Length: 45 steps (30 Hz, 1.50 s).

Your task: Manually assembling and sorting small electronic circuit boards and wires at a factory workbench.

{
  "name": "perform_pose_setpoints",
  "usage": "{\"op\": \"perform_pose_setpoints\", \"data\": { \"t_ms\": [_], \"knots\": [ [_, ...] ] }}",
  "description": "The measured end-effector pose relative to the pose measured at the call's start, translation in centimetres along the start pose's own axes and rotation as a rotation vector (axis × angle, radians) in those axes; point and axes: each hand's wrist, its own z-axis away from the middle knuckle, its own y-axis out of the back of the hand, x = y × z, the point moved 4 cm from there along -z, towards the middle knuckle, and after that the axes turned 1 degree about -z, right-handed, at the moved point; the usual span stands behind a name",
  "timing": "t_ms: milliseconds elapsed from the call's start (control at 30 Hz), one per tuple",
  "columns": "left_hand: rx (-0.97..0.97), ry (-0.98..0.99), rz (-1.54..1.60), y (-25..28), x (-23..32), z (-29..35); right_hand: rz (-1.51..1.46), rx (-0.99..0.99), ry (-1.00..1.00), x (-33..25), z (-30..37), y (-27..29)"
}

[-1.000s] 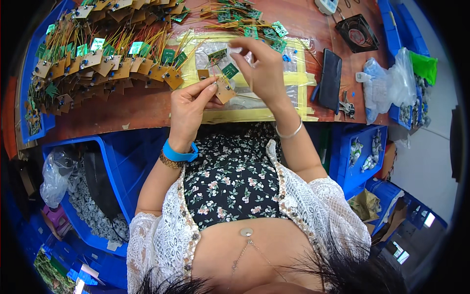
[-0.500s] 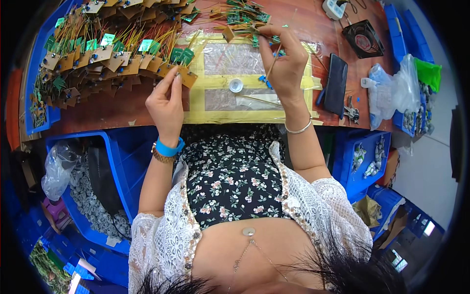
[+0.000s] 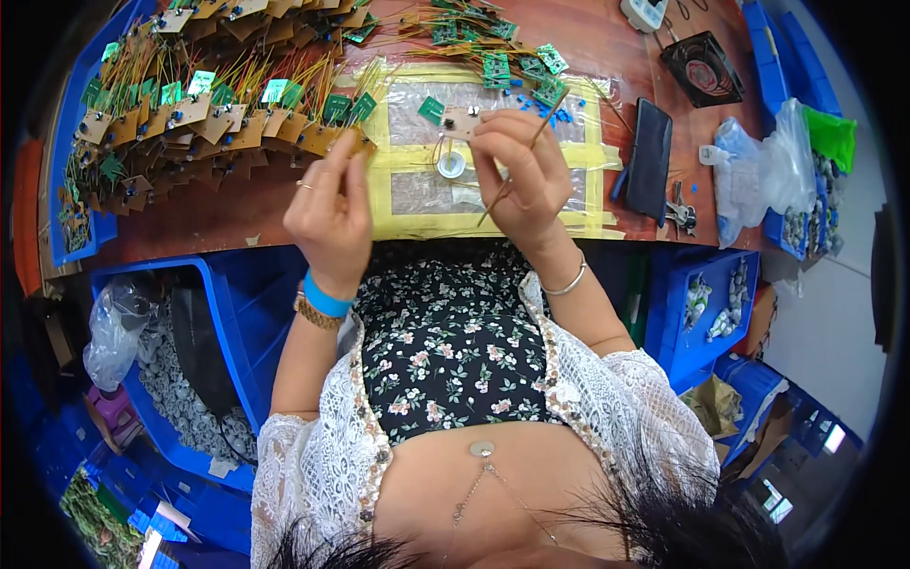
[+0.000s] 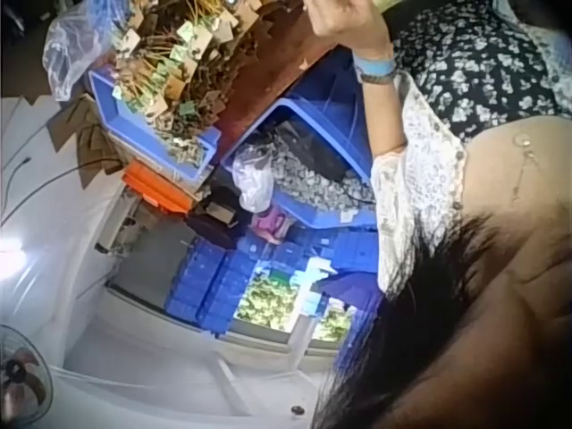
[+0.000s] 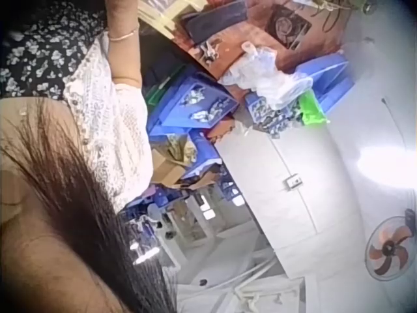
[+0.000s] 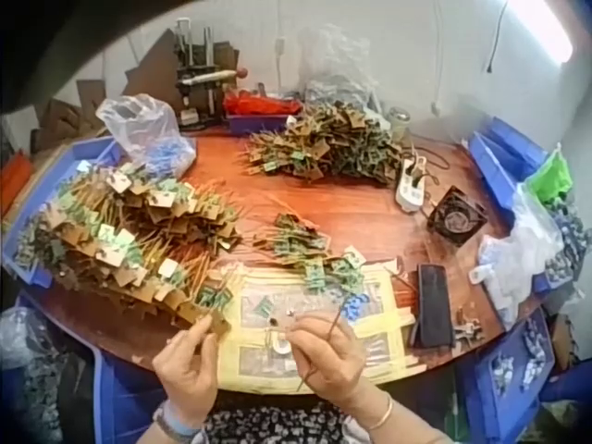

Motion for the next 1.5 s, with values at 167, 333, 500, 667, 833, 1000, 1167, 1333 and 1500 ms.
{"op": "perform_pose_setpoints", "data": {
  "t_ms": [167,333,500,667,833,1000,1167,1333,1500],
  "knots": [
    [-0.204,0.517,0.986,-3.6,1.5,1.5,-0.035,-0.037,0.006,-2.8,0.4,-1.1],
    [-0.127,0.434,0.915,-3.6,2.1,0.5,-0.142,-0.09,-0.04,-3.6,1.3,-1.2],
    [-0.201,0.47,0.922,-4.4,1.1,1.3,-0.219,-0.082,-0.187,-2.5,1.5,1.4],
    [-0.245,0.484,0.908,-4.7,-0.1,1.8,-0.276,-0.118,-0.457,-0.1,3.2,2.8],
    [-0.257,0.437,0.859,-4.1,-0.5,0.8,-0.364,-0.235,-0.582,1.1,4.5,1.5],
    [-0.207,0.473,0.935,-4.1,-0.7,0.6,-0.473,-0.245,-0.832,1.9,6.6,0.3],
    [-0.246,0.485,0.879,-4.6,-1.4,1.5,-0.396,-0.321,-0.789,2.0,6.2,-0.3],
    [-0.21,0.383,0.641,-4.4,-1.9,1.8,-0.339,-0.324,-0.71,1.9,6.0,-0.3],
    [-0.273,0.408,0.624,-4.6,-1.9,1.8,-0.552,-0.142,-0.749,0.4,4.7,1.0]
  ]
}}
